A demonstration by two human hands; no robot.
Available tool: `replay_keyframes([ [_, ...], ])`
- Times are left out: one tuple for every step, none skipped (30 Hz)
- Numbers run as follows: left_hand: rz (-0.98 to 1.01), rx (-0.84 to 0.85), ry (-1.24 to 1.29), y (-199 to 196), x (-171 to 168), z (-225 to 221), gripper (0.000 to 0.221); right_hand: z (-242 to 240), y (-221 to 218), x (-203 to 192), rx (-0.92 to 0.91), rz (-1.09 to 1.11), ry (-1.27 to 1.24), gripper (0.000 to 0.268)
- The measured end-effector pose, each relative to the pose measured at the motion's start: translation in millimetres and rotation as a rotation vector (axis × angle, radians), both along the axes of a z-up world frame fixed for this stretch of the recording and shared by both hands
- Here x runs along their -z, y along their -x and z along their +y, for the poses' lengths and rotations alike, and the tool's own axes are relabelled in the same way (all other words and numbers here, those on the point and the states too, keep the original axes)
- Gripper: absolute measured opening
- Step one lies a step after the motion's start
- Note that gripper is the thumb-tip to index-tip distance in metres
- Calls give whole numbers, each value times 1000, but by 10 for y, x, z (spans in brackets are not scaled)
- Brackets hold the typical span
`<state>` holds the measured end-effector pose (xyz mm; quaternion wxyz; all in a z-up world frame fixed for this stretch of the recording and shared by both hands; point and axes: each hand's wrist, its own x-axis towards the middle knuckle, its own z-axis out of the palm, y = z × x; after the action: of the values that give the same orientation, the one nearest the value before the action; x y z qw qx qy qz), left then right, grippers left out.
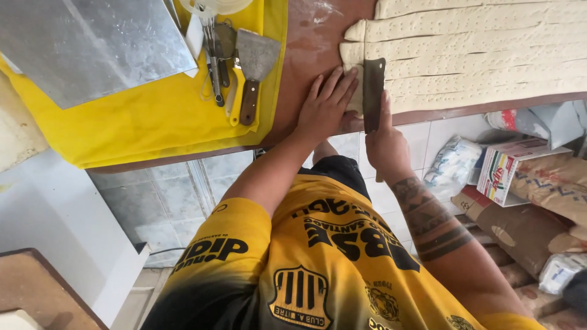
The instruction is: Cutting a sheet of dough into small squares using a cleaver after using a docker roller.
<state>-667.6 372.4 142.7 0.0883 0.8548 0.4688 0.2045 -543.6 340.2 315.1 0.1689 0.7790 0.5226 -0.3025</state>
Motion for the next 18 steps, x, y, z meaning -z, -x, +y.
replay_keyframes([
  [34,-6,-1,25,-42,6,78,-91,-10,49,-3,-15,-21,88],
  [35,-6,3,5,-25,-1,78,-141,-15,142,-3,-14,-16,88],
  [37,-9,13,-2,-8,1,80,-189,-10,240,-14,-14,-54,87],
  [39,-12,23,-15,4,3,83,-237,-10,332,-25,-13,-92,86],
  [43,-9,17,-20,11,17,83,-253,-41,438,-22,-10,-98,86],
  [56,-14,10,-27,20,29,81,-270,-73,548,-17,-5,-152,84],
  [69,-12,15,-25,23,-30,80,-351,-92,644,-7,0,-194,82],
  [74,-4,20,-22,-1,-21,80,-298,-93,608,2,3,-188,82],
  [77,-13,20,-28,-28,-16,78,-244,-106,569,-8,18,-215,82],
  [80,-23,21,-30,-58,-14,76,-193,-116,527,-18,33,-241,82],
  [80,-21,23,-30,-63,-51,76,-308,-150,506,-16,32,-239,82],
  [55,-12,32,-24,-82,-87,77,-420,-179,473,-29,33,-209,83],
  [34,-12,19,-9,-86,9,79,-416,-210,476,-51,38,-201,85],
  [38,-19,-1,-10,-89,67,79,-491,-231,364,-57,42,-221,85],
  [18,-15,-3,-18,-103,36,79,-648,-246,221,-44,63,-184,87],
  [-2,-12,-4,-22,-108,4,78,-806,-258,88,-32,85,-147,89],
  [-4,-15,-7,-27,-150,-17,78,-909,-342,97,-35,83,-150,89],
  [-32,-10,2,-30,-186,-38,78,-1011,-425,111,10,90,-176,84],
])
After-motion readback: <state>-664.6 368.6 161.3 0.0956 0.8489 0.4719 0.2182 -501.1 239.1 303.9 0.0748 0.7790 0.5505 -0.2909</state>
